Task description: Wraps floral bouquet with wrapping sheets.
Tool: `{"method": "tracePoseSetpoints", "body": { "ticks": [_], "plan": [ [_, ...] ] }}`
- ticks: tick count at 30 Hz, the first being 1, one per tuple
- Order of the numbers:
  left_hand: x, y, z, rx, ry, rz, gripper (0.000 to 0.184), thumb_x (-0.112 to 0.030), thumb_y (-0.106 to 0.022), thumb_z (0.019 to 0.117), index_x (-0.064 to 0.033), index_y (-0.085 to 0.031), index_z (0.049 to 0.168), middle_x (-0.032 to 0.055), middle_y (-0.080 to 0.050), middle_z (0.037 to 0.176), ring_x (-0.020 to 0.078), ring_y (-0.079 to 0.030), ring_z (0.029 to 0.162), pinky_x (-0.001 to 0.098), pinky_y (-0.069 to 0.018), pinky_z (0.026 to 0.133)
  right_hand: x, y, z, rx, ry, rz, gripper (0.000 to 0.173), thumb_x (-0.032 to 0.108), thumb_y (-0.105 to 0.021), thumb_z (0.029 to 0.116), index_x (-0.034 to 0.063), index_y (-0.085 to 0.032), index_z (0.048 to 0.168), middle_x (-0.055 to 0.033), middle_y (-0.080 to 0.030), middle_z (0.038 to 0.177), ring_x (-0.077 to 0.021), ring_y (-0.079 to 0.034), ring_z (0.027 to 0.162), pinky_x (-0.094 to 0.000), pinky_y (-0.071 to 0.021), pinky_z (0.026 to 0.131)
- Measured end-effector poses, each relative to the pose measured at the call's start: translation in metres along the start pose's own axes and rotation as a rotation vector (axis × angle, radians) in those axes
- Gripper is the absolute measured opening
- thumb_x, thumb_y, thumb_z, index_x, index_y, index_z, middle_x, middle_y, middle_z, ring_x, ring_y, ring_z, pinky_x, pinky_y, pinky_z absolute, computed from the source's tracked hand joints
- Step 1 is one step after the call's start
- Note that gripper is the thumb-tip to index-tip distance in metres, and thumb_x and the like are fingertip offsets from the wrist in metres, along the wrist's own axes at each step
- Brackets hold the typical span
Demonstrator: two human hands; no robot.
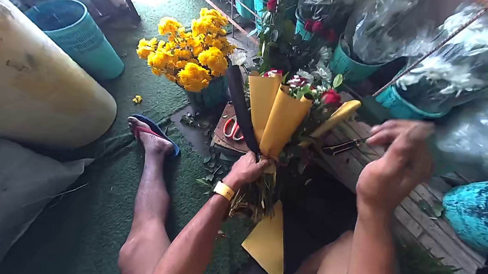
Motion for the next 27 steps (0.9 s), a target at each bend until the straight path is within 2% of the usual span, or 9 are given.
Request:
{"method": "tracePoseSetpoints", "body": {
  "ticks": [2,4,8,11,14,16,19,23,27],
  "plan": [
    [-0.006,0.026,-0.017,-0.085,0.006,0.028,0.056,-0.058,-0.063,0.0928,-0.0091,-0.07,0.117,0.015,-0.072,0.103,0.0325,-0.07,0.099,0.0629,-0.0537,0.088,-0.054,0.009,-0.061,0.052,-0.308,-0.055,0.049,0.035,-0.034,0.112,-0.0004,-0.066,0.101,-0.0081,-0.067,0.097,-0.0161,-0.066,0.093,-0.0394,-0.0568,0.087],
    [-0.011,0.066,-0.031,-0.386,-0.028,0.085,0.034,-0.035,-0.059,0.0982,-0.0075,-0.074,0.11,0.0175,-0.072,0.099,0.0346,-0.069,0.095,0.0621,-0.0537,0.085,-0.096,0.008,-0.114,0.103,-0.58,-0.066,0.044,0.036,-0.041,0.1101,0.0,-0.066,0.107,-0.0092,-0.069,0.097,-0.0166,-0.068,0.091,-0.0383,-0.0582,0.085],
    [-0.013,0.084,0.011,-0.614,-0.233,0.469,0.032,-0.015,-0.06,0.0991,-0.0009,-0.063,0.127,0.0243,-0.06,0.131,0.0418,-0.057,0.124,0.0614,-0.0461,0.104,-0.134,-0.029,-0.187,0.345,-0.886,-0.098,0.037,0.033,-0.054,0.1058,0.003,-0.065,0.124,-0.0131,-0.07,0.11,-0.0208,-0.069,0.099,-0.042,-0.0579,0.089],
    [-0.014,0.073,0.041,-0.528,-0.297,0.768,0.046,-0.01,-0.076,0.0838,0.0004,-0.063,0.127,0.026,-0.057,0.136,0.0443,-0.054,0.127,0.0628,-0.0432,0.105,-0.146,-0.071,-0.208,0.557,-0.929,-0.082,0.043,0.038,-0.056,0.1045,0.0073,-0.063,0.134,-0.0136,-0.066,0.129,-0.0229,-0.064,0.119,-0.0435,-0.0516,0.105],
    [-0.01,0.078,0.035,-0.482,-0.096,0.796,0.047,-0.019,-0.073,0.0899,-0.0035,-0.06,0.133,0.0253,-0.061,0.132,0.0459,-0.06,0.118,0.067,-0.0482,0.096,-0.153,-0.099,-0.215,0.67,-0.928,-0.019,0.047,0.043,-0.055,0.104,0.0131,-0.061,0.139,-0.0119,-0.062,0.138,-0.0233,-0.058,0.13,-0.0462,-0.046,0.112],
    [0.004,0.093,0.008,-0.46,0.049,0.609,0.053,-0.033,-0.057,0.1024,-0.0071,-0.047,0.148,0.026,-0.062,0.131,0.0454,-0.062,0.117,0.0674,-0.0484,0.097,-0.154,-0.11,-0.214,0.676,-0.932,0.02,0.042,0.042,-0.056,0.104,0.0169,-0.063,0.137,-0.0079,-0.067,0.13,-0.0202,-0.064,0.122,-0.0468,-0.0503,0.107],
    [0.031,0.091,-0.068,-0.356,0.025,0.095,0.07,-0.021,-0.067,0.0927,-0.006,-0.036,0.153,0.0199,-0.066,0.118,0.0286,-0.069,0.094,0.0487,-0.0591,0.08,-0.15,-0.113,-0.212,0.66,-0.977,0.074,0.032,0.034,-0.057,0.1044,0.0138,-0.07,0.125,-0.0061,-0.074,0.11,-0.0182,-0.07,0.103,-0.0442,-0.0565,0.096],
    [0.006,0.027,-0.153,-0.004,-0.132,-0.383,0.059,-0.016,-0.074,0.085,-0.0016,-0.054,0.139,0.0108,-0.068,0.097,0.0193,-0.066,0.072,0.0365,-0.0592,0.062,-0.136,-0.107,-0.211,0.644,-1.023,0.153,0.027,0.029,-0.054,0.1061,0.0094,-0.069,0.117,-0.0055,-0.073,0.096,-0.0179,-0.069,0.088,-0.0427,-0.0573,0.086],
    [-0.011,-0.031,-0.155,0.339,0.068,-0.548,0.046,-0.016,-0.065,0.0883,0.0014,-0.058,0.131,0.0179,-0.073,0.097,0.0237,-0.071,0.073,0.0363,-0.0604,0.062,-0.13,-0.105,-0.209,0.628,-1.018,0.093,0.026,0.029,-0.053,0.1064,0.0099,-0.069,0.114,-0.0054,-0.072,0.094,-0.0195,-0.069,0.088,-0.0448,-0.0567,0.085]
  ]
}}
Point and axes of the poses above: each hand's wrist, its own z-axis towards the middle knuckle, its own y-axis out of the back of the hand, x = y × z, the point moved 7 cm from there along z, towards the middle knuckle
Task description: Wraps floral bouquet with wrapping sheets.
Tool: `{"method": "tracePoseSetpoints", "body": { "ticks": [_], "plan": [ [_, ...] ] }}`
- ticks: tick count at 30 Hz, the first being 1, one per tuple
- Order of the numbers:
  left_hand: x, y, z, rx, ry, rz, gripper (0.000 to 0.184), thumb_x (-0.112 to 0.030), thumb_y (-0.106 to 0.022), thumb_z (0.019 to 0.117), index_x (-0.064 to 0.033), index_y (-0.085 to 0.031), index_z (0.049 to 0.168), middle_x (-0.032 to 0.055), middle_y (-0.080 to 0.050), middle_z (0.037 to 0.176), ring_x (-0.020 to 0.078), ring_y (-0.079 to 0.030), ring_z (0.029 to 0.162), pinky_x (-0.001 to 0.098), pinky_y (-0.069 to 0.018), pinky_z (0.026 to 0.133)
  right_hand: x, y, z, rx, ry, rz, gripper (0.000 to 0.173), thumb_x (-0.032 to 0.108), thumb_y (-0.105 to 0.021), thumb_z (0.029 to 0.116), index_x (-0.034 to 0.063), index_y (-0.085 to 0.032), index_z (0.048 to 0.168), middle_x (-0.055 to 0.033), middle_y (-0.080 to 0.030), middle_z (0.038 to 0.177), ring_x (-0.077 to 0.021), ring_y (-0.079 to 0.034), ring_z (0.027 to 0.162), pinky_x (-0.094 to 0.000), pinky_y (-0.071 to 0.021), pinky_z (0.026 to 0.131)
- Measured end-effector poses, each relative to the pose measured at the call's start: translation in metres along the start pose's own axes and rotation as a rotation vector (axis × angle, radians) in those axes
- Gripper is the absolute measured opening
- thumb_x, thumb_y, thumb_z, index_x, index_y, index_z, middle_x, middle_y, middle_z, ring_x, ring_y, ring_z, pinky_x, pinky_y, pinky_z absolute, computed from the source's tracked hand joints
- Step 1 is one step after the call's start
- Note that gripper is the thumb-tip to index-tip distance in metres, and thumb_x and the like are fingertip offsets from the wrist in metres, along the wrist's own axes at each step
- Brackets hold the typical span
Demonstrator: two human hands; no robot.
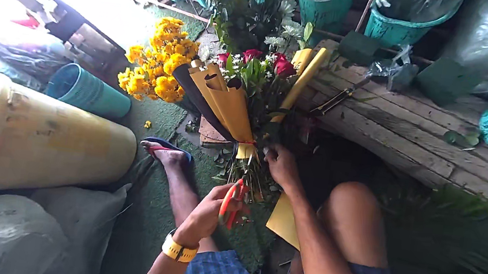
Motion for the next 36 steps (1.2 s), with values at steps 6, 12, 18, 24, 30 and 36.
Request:
{"method": "tracePoseSetpoints", "body": {
  "ticks": [6,12,18,24,30,36],
  "plan": [
    [-0.012,0.003,0.036,-0.024,0.075,-0.055,0.027,-0.014,-0.063,0.0904,0.0036,-0.065,0.111,0.0159,-0.07,0.077,0.0202,-0.067,0.059,0.0324,-0.0579,0.052,-0.002,0.0,0.001,-0.018,0.005,-0.017,0.029,0.03,-0.052,0.1064,0.01,-0.069,0.119,-0.0089,-0.073,0.101,-0.0224,-0.07,0.095,-0.0458,-0.0563,0.091],
    [-0.016,-0.002,0.028,-0.138,-0.016,0.046,0.029,-0.008,-0.07,0.085,0.004,-0.065,0.111,0.0104,-0.065,0.072,0.0156,-0.06,0.051,0.0284,-0.0522,0.045,-0.013,0.013,0.003,-0.123,-0.054,-0.029,0.033,0.032,-0.05,0.1077,0.0087,-0.066,0.126,-0.0137,-0.073,0.107,-0.0306,-0.07,0.102,-0.0546,-0.0555,0.093],
    [-0.022,0.049,-0.057,-0.454,-0.161,0.396,0.058,-0.012,-0.07,0.0889,-0.003,-0.046,0.141,0.0108,-0.073,0.094,0.0208,-0.071,0.07,0.036,-0.0609,0.056,-0.089,0.102,-0.011,-0.574,-0.145,0.161,0.06,0.046,-0.055,0.1024,0.0098,-0.045,0.149,-0.0199,-0.055,0.143,-0.0351,-0.059,0.125,-0.0582,-0.0516,0.101],
    [-0.061,0.143,0.015,-0.898,0.047,1.183,0.046,-0.039,-0.054,0.1038,-0.0085,-0.054,0.138,0.0282,-0.068,0.107,0.0496,-0.066,0.101,0.0711,-0.0487,0.086,-0.189,0.11,-0.06,-0.716,-0.434,-0.005,0.059,0.048,-0.059,0.1006,0.0035,-0.055,0.138,-0.021,-0.064,0.129,-0.0356,-0.062,0.12,-0.0569,-0.0491,0.103],
    [-0.07,0.133,0.089,-0.817,-0.247,1.29,0.043,-0.043,-0.048,0.1062,-0.008,-0.064,0.125,0.023,-0.061,0.129,0.0448,-0.059,0.118,0.0673,-0.0473,0.094,-0.221,-0.027,-0.097,-0.156,-0.379,-0.776,0.092,0.032,-0.076,0.0837,0.0211,-0.03,0.163,-0.0179,-0.024,0.168,-0.0429,-0.034,0.148,-0.0682,-0.0328,0.112],
    [-0.012,0.106,-0.014,-0.802,-0.306,1.12,0.04,-0.034,-0.056,0.1033,-0.0058,-0.065,0.13,0.0161,-0.067,0.126,0.0305,-0.063,0.121,0.0524,-0.0484,0.107,-0.179,0.038,-0.102,-0.235,-0.556,-0.687,0.033,0.026,-0.049,0.1047,0.0082,-0.068,0.125,-0.0203,-0.071,0.116,-0.0398,-0.069,0.106,-0.0624,-0.055,0.088]
  ]
}}
Point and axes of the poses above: each hand's wrist, its own z-axis towards the middle knuckle, its own y-axis out of the back of the hand, x = y × z, the point moved 7 cm from there along z, towards the middle knuckle
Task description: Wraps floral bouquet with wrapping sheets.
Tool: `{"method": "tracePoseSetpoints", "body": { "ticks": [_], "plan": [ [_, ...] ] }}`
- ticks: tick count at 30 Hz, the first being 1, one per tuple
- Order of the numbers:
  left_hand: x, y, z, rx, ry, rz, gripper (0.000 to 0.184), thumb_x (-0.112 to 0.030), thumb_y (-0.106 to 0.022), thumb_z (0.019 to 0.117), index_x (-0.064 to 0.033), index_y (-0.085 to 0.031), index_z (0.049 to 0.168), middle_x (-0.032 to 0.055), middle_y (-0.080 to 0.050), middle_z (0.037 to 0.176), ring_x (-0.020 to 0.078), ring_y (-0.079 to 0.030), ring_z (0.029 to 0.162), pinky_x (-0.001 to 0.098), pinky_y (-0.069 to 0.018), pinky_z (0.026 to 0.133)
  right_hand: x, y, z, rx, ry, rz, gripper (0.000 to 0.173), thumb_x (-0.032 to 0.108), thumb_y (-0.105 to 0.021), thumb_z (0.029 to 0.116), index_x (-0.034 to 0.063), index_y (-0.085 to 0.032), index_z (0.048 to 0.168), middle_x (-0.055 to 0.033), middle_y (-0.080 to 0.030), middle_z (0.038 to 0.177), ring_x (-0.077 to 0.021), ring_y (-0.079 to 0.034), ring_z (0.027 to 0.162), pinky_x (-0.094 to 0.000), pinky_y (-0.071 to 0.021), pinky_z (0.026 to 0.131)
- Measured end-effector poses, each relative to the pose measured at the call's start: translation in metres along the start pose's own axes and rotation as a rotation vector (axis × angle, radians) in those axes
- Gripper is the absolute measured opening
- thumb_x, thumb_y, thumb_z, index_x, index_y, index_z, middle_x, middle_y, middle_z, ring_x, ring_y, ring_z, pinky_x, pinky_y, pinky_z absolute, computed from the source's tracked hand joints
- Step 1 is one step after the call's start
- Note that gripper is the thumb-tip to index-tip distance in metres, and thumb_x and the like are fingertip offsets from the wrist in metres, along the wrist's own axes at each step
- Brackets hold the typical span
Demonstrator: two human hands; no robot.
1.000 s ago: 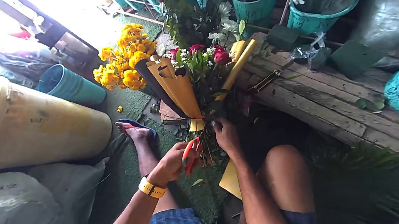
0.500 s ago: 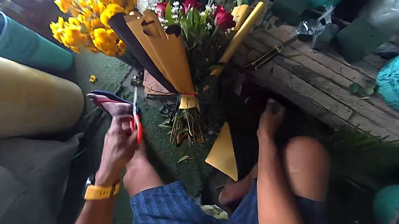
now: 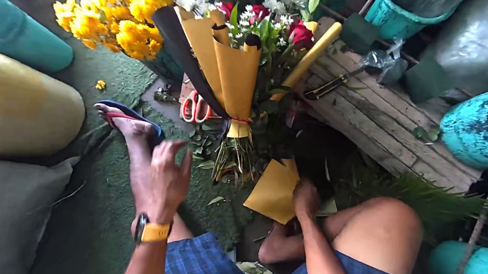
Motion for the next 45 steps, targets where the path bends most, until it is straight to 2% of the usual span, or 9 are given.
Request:
{"method": "tracePoseSetpoints", "body": {
  "ticks": [9,13,17,21,29,34,37,41,45],
  "plan": [
    [-0.111,-0.028,-0.11,0.152,-0.222,-0.781,0.036,-0.035,-0.064,0.0977,-0.0076,-0.07,0.121,0.0058,-0.071,0.118,0.0174,-0.068,0.11,0.0403,-0.0592,0.092,-0.004,0.197,-0.097,-0.475,0.615,0.466,0.028,0.033,-0.063,0.1011,0.0078,-0.074,0.108,-0.0052,-0.074,0.097,-0.0123,-0.07,0.088,-0.0349,-0.0597,0.083],
    [-0.223,-0.021,-0.099,0.439,-0.398,-1.182,0.103,-0.061,-0.074,0.0845,-0.0022,-0.031,0.159,0.0126,-0.044,0.158,0.0245,-0.047,0.142,0.0459,-0.0483,0.112,0.019,0.222,-0.185,-0.48,0.941,0.603,0.023,0.031,-0.073,0.094,0.0096,-0.078,0.101,-0.0018,-0.076,0.1,-0.0078,-0.071,0.096,-0.0313,-0.0605,0.089],
    [-0.282,-0.036,-0.11,0.524,-0.395,-1.455,0.083,-0.034,-0.062,0.0975,-0.0018,-0.021,0.162,0.0162,-0.036,0.162,0.0241,-0.042,0.145,0.0448,-0.0402,0.119,0.023,0.195,-0.203,-0.091,0.975,1.343,0.06,0.036,-0.051,0.1063,-0.004,-0.039,0.149,-0.0143,-0.051,0.149,-0.0197,-0.049,0.138,-0.04,-0.0418,0.118],
    [-0.307,-0.058,-0.156,0.525,-0.327,-1.424,0.057,-0.026,-0.04,0.1077,0.0023,-0.032,0.157,0.0162,-0.047,0.154,0.0169,-0.047,0.14,0.0372,-0.0369,0.12,0.017,0.188,-0.176,-0.179,0.666,1.722,0.072,0.057,-0.023,0.1085,0.0064,-0.026,0.16,-0.0063,-0.042,0.157,-0.0072,-0.043,0.141,-0.0287,-0.0383,0.117],
    [-0.283,-0.027,-0.147,0.175,-0.241,-1.381,0.03,-0.013,-0.043,0.1092,0.0033,-0.066,0.117,0.0105,-0.074,0.103,0.0143,-0.072,0.098,0.0353,-0.06,0.092,-0.059,0.258,-0.117,-0.73,0.352,1.273,0.065,0.041,-0.04,0.109,-0.0009,-0.031,0.158,-0.0244,-0.037,0.158,-0.0313,-0.041,0.146,-0.0473,-0.0376,0.119],
    [-0.314,0.005,-0.173,-0.005,-0.616,-0.569,0.044,-0.012,-0.047,0.1041,-0.0117,-0.056,0.148,0.0081,-0.064,0.138,0.0238,-0.06,0.128,0.0498,-0.0496,0.107,-0.059,0.344,-0.16,-0.218,0.509,1.093,0.075,0.066,-0.024,0.1049,0.0106,-0.054,0.144,-0.0103,-0.069,0.125,-0.0222,-0.069,0.108,-0.0467,-0.0579,0.091],
    [-0.366,-0.001,-0.23,-0.058,-0.774,-0.205,0.048,-0.015,-0.051,0.0999,-0.0173,-0.056,0.148,0.0071,-0.058,0.148,0.028,-0.058,0.133,0.0534,-0.0513,0.102,-0.047,0.393,-0.164,0.023,0.544,0.709,0.066,0.061,-0.05,0.1007,0.0075,-0.059,0.137,-0.0127,-0.072,0.114,-0.024,-0.071,0.101,-0.0491,-0.0593,0.089],
    [-0.397,-0.015,-0.293,0.163,-0.948,-0.238,0.059,-0.046,-0.049,0.1037,-0.0186,-0.045,0.155,0.0073,-0.048,0.157,0.0288,-0.045,0.144,0.0567,-0.0395,0.114,-0.065,0.425,-0.167,-0.024,0.579,0.074,0.028,0.025,-0.078,0.0918,0.0003,-0.072,0.102,-0.0174,-0.072,0.088,-0.0315,-0.07,0.081,-0.0579,-0.0573,0.08],
    [-0.325,-0.011,-0.247,0.31,-0.697,-0.635,0.068,-0.05,-0.068,0.0943,-0.0167,-0.051,0.151,0.0081,-0.05,0.154,0.0255,-0.041,0.146,0.0526,-0.0323,0.122,-0.145,0.459,-0.216,-0.09,0.634,0.289,0.023,0.012,-0.071,0.0945,0.0078,-0.07,0.117,-0.0122,-0.075,0.095,-0.0259,-0.073,0.08,-0.0495,-0.0632,0.073]
  ]
}}
Point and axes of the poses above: each hand's wrist, its own z-axis towards the middle knuckle, its own y-axis out of the back of the hand, x = y × z, the point moved 7 cm from there along z, towards the middle knuckle
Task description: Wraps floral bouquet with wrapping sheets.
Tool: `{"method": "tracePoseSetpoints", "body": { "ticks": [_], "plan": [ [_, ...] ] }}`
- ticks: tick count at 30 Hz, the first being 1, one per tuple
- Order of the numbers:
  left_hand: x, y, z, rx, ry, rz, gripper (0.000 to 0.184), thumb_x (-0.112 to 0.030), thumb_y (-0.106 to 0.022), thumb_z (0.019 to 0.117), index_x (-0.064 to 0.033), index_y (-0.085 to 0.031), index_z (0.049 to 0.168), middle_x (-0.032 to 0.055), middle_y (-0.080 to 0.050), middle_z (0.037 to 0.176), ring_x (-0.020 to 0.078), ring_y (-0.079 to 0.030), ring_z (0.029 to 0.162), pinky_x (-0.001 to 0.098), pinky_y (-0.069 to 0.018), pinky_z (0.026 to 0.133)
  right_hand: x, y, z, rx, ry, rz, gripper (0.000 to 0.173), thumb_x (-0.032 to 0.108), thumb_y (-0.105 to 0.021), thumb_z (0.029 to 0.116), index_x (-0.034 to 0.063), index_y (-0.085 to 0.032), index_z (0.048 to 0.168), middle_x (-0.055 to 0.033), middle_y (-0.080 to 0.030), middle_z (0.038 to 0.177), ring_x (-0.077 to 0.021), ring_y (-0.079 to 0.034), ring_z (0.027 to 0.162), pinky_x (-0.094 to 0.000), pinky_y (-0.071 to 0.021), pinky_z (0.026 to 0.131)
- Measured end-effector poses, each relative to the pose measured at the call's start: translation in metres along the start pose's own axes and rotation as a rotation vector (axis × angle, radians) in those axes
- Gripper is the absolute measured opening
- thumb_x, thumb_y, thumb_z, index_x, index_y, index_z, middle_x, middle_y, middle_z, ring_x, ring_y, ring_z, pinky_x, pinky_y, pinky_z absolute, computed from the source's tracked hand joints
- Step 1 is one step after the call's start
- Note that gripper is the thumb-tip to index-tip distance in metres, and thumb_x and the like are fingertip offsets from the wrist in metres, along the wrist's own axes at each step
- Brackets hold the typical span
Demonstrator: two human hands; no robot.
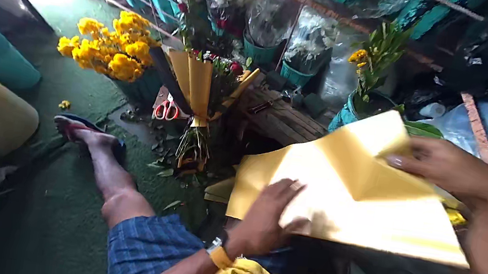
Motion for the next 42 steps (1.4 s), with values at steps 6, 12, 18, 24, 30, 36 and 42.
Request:
{"method": "tracePoseSetpoints", "body": {
  "ticks": [6,12,18,24,30,36,42],
  "plan": [
    [0.24,0.032,-0.042,-0.22,0.795,-0.642,0.079,-0.054,-0.063,0.0963,-0.0091,-0.037,0.156,0.018,-0.048,0.152,0.0311,-0.048,0.139,0.0545,-0.0424,0.112,-0.067,0.048,-0.063,-0.196,-0.067,0.204,0.027,0.001,-0.061,0.0903,0.0061,-0.066,0.117,0.0013,-0.075,0.094,-0.003,-0.071,0.08,-0.0228,-0.0618,0.074],
    [0.234,0.006,-0.045,-0.193,0.817,-1.356,0.032,-0.025,-0.061,0.1,-0.0028,-0.066,0.123,0.0172,-0.073,0.104,0.027,-0.073,0.092,0.0461,-0.0612,0.081,-0.089,0.047,-0.034,-0.153,-0.072,0.225,0.028,0.002,-0.063,0.0917,0.0071,-0.066,0.119,0.0034,-0.075,0.098,-0.0018,-0.071,0.084,-0.0224,-0.0616,0.078],
    [0.209,0.103,-0.064,-0.378,0.418,-1.031,0.011,-0.004,-0.066,0.0964,0.0014,-0.069,0.106,0.0121,-0.073,0.094,0.0186,-0.07,0.081,0.037,-0.0613,0.075,-0.102,0.035,-0.013,-0.201,0.015,0.283,0.029,0.002,-0.064,0.0911,0.0112,-0.064,0.118,0.0085,-0.074,0.101,0.0007,-0.07,0.09,-0.0209,-0.0599,0.083],
    [0.154,0.202,-0.082,-0.56,0.063,-0.875,0.013,0.0,-0.065,0.0954,-0.001,-0.073,0.106,0.0113,-0.074,0.101,0.0182,-0.071,0.091,0.038,-0.0609,0.084,-0.117,0.007,0.038,-0.162,0.309,0.53,0.022,0.014,-0.064,0.0951,0.0258,-0.07,0.113,0.0112,-0.073,0.105,-0.001,-0.068,0.094,-0.0212,-0.0583,0.084],
    [0.075,0.299,-0.079,-0.573,-0.097,-0.476,0.025,-0.007,-0.048,0.0991,-0.0069,-0.073,0.1,0.0036,-0.07,0.095,0.0104,-0.064,0.079,0.0279,-0.0562,0.07,-0.132,-0.015,0.094,-0.411,0.265,0.827,0.018,0.01,-0.042,0.103,0.0193,-0.056,0.108,0.003,-0.071,0.123,-0.0135,-0.071,0.106,-0.0326,-0.0598,0.088],
    [-0.046,0.36,-0.054,-0.42,-0.018,0.063,0.011,-0.004,-0.071,0.0933,-0.0062,-0.067,0.104,0.0065,-0.068,0.089,0.0159,-0.064,0.071,0.0298,-0.0557,0.059,0.003,0.009,0.08,-0.722,0.581,0.578,0.034,0.03,-0.06,0.1026,0.0075,-0.056,0.128,0.0008,-0.066,0.122,-0.01,-0.066,0.105,-0.0316,-0.0569,0.09],
    [-0.16,0.37,0.008,-0.12,-0.171,0.519,0.027,-0.004,-0.068,0.0952,-0.012,-0.066,0.121,0.0,-0.07,0.108,0.0082,-0.068,0.095,0.03,-0.059,0.086,0.245,-0.088,0.069,-0.138,1.117,0.429,0.055,0.055,-0.074,0.0884,0.0218,-0.061,0.131,0.0002,-0.064,0.134,-0.0209,-0.062,0.124,-0.0434,-0.0575,0.098]
  ]
}}
Point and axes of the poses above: each hand's wrist, its own z-axis towards the middle knuckle, its own y-axis out of the back of the hand, x = y × z, the point moved 7 cm from there along z, towards the middle knuckle
